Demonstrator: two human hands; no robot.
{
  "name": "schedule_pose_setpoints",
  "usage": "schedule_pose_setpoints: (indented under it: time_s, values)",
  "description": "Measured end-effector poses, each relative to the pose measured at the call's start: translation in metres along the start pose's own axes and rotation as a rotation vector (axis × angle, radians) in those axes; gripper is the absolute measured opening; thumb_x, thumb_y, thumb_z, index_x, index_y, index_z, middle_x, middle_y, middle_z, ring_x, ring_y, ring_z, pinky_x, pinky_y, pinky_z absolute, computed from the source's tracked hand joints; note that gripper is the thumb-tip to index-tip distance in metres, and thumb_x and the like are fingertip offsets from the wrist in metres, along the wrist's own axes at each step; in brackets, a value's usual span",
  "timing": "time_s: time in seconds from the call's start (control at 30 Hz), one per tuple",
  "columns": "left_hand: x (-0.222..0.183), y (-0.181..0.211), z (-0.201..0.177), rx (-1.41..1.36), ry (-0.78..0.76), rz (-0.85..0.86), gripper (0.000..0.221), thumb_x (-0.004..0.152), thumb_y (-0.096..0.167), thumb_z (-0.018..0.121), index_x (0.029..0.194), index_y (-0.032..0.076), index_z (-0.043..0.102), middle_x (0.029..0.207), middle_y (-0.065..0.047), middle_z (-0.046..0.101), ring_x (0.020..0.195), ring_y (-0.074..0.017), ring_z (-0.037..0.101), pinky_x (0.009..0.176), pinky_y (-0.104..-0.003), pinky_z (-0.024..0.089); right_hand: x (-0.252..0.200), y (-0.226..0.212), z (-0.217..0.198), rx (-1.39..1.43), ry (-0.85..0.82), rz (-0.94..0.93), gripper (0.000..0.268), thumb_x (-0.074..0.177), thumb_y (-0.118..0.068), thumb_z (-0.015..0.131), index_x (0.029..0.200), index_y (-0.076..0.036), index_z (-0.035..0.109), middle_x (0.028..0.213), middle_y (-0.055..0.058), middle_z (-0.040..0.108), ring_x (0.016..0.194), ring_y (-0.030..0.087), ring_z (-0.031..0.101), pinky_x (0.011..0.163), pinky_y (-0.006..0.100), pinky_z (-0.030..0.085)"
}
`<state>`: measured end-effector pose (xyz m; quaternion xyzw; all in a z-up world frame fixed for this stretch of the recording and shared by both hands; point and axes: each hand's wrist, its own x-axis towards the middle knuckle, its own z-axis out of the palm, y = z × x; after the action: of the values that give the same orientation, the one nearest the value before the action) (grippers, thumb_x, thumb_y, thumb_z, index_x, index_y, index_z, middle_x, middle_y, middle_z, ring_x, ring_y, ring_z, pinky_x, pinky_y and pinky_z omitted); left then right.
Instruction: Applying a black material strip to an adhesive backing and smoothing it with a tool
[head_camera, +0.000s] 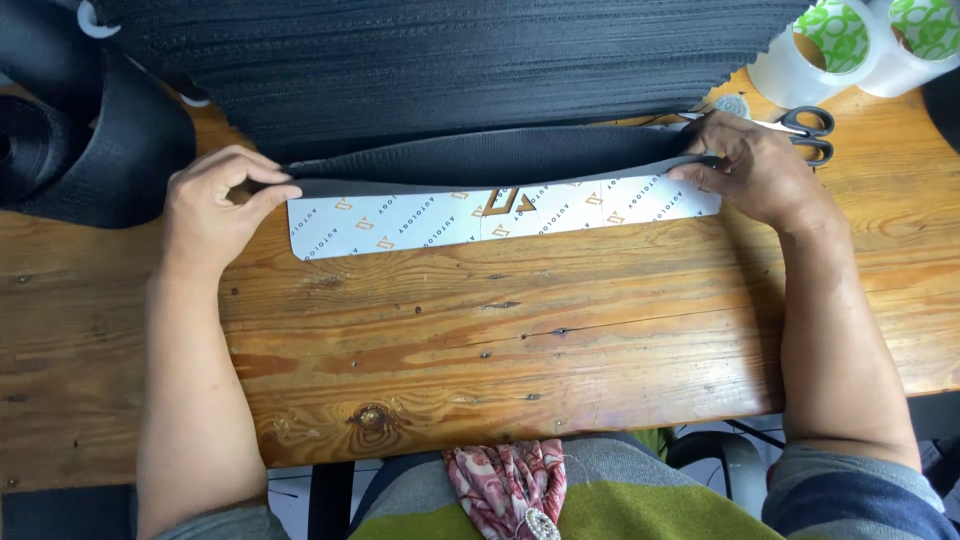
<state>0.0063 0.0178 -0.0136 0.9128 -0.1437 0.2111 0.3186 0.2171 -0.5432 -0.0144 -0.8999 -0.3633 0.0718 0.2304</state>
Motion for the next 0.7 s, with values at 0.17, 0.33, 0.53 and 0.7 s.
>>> schedule_pose_setpoints:
  time_s: [0.17,0.33,0.53,0.7]
  values:
    - [0.002,0.003,0.000,-0.012,-0.021,-0.073,0.029,0.093,0.007,0.086,0.117,-0.005,0.072,0.116,-0.016,0.074,0.104,-0.0251,0.071,0.093,-0.034,0.053,0.003,0.003,0.002,0.088,-0.022,-0.019,0.022,0.098,-0.019,0.078,0.089,-0.005,0.064,0.096,0.004,0.057,0.087,0.018,0.056,0.080,0.032,0.044]
    - [0.002,0.005,0.002,-0.034,-0.058,-0.084,0.013,0.097,0.003,0.083,0.101,-0.003,0.072,0.104,-0.015,0.072,0.096,-0.0250,0.068,0.075,-0.033,0.051,0.004,0.004,0.000,0.030,-0.012,-0.078,0.020,0.099,-0.022,0.076,0.095,-0.005,0.065,0.100,0.005,0.062,0.091,0.022,0.060,0.083,0.034,0.046]
    - [-0.008,-0.012,0.004,0.021,-0.130,-0.294,0.020,0.103,0.019,0.072,0.114,0.002,0.068,0.115,-0.010,0.075,0.101,-0.0224,0.070,0.076,-0.034,0.055,0.006,-0.001,0.000,0.052,-0.062,-0.063,0.011,0.098,-0.020,0.073,0.101,-0.010,0.075,0.104,0.006,0.059,0.091,0.021,0.061,0.084,0.033,0.049]
    - [-0.006,-0.007,0.002,0.059,-0.092,-0.217,0.017,0.105,0.018,0.074,0.107,0.001,0.071,0.105,-0.008,0.075,0.084,-0.0214,0.067,0.073,-0.034,0.055,0.002,-0.002,0.000,0.032,0.009,-0.075,0.023,0.101,-0.021,0.075,0.091,-0.005,0.063,0.091,0.005,0.060,0.084,0.021,0.057,0.079,0.034,0.043]
